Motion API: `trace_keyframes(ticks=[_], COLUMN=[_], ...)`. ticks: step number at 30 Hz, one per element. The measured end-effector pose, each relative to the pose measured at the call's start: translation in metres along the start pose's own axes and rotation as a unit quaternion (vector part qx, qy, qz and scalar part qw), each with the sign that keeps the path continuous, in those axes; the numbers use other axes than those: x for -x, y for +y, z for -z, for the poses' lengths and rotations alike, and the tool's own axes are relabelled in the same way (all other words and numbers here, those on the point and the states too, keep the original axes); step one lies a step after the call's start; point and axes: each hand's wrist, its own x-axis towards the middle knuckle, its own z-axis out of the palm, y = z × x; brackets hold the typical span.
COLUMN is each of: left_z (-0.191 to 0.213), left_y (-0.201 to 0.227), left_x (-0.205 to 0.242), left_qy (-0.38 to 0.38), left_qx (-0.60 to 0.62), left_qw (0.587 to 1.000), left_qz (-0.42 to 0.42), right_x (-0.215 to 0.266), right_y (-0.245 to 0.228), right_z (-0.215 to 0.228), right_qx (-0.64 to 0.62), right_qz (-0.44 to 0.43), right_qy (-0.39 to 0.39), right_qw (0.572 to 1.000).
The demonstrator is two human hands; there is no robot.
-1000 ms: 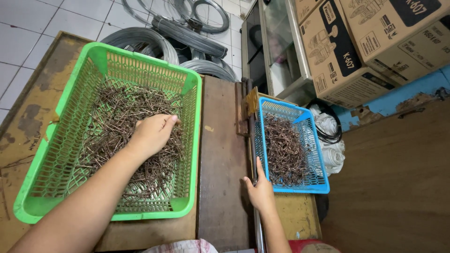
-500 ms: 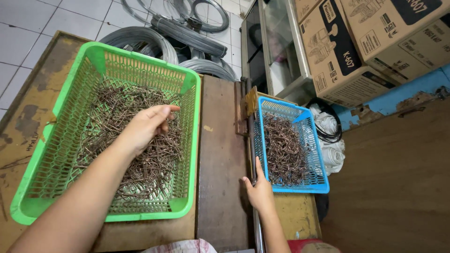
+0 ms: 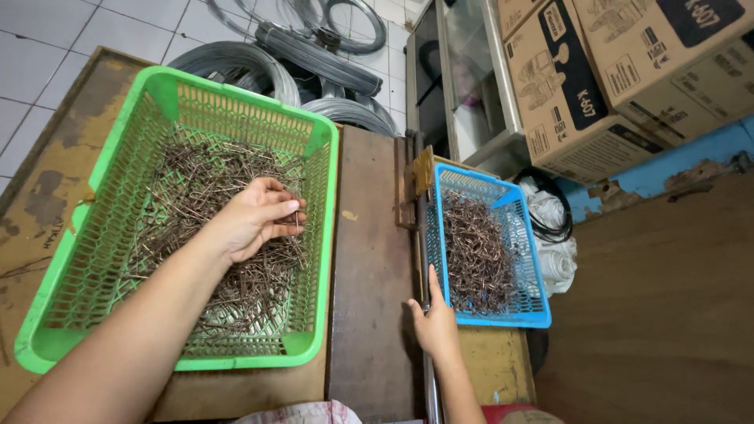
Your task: Process small metal wires using a manual jig and sort them into baskets
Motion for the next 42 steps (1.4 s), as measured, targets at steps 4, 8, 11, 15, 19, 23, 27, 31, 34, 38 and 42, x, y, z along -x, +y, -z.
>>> trace_keyframes(ticks=[4,8,11,15,19,23,27,31,34,38,42], left_z=[-0.012,0.004,0.006,0.004,-0.007,0.010,0.019,0.012,-0.009,-0.042,-0.055], left_y=[0.009,-0.012,-0.013,-0.013,-0.006,-0.031,-0.056,-0.066,-0.054,-0.047,-0.077], left_x=[0.005,-0.009,-0.015,-0.015,-0.004,-0.019,-0.034,-0.044,-0.054,-0.093,-0.153], left_qy=[0.017,-0.006,-0.006,0.033,0.037,0.001,0.013,-0.014,-0.050,-0.070,-0.077], left_qx=[-0.036,-0.054,-0.075,-0.127,-0.179,-0.151,-0.204,-0.274,-0.406,-0.682,-0.765], left_qw=[0.998,0.997,0.996,0.990,0.979,0.987,0.979,0.960,0.905,0.672,0.558], left_qz=[0.040,0.055,0.047,0.051,0.085,0.054,0.021,-0.051,-0.114,-0.280,-0.313], right_x=[0.003,-0.001,-0.001,-0.001,-0.002,-0.002,0.001,0.018,0.018,0.023,0.028], right_y=[-0.008,-0.002,-0.004,-0.004,-0.002,-0.003,-0.003,-0.036,-0.036,-0.041,-0.062], right_z=[0.003,-0.001,0.000,0.001,-0.001,-0.001,0.000,0.022,0.023,0.038,0.081], right_qx=[-0.010,0.001,0.004,0.017,0.008,0.015,0.031,0.012,0.019,0.020,0.050], right_qz=[-0.010,-0.014,-0.012,-0.014,-0.009,-0.013,0.009,-0.027,-0.006,0.021,0.024], right_qy=[-0.003,0.000,0.001,-0.003,0.005,-0.004,-0.004,-0.041,-0.037,-0.048,-0.086], right_qw=[1.000,1.000,1.000,1.000,1.000,1.000,0.999,0.999,0.999,0.998,0.995])
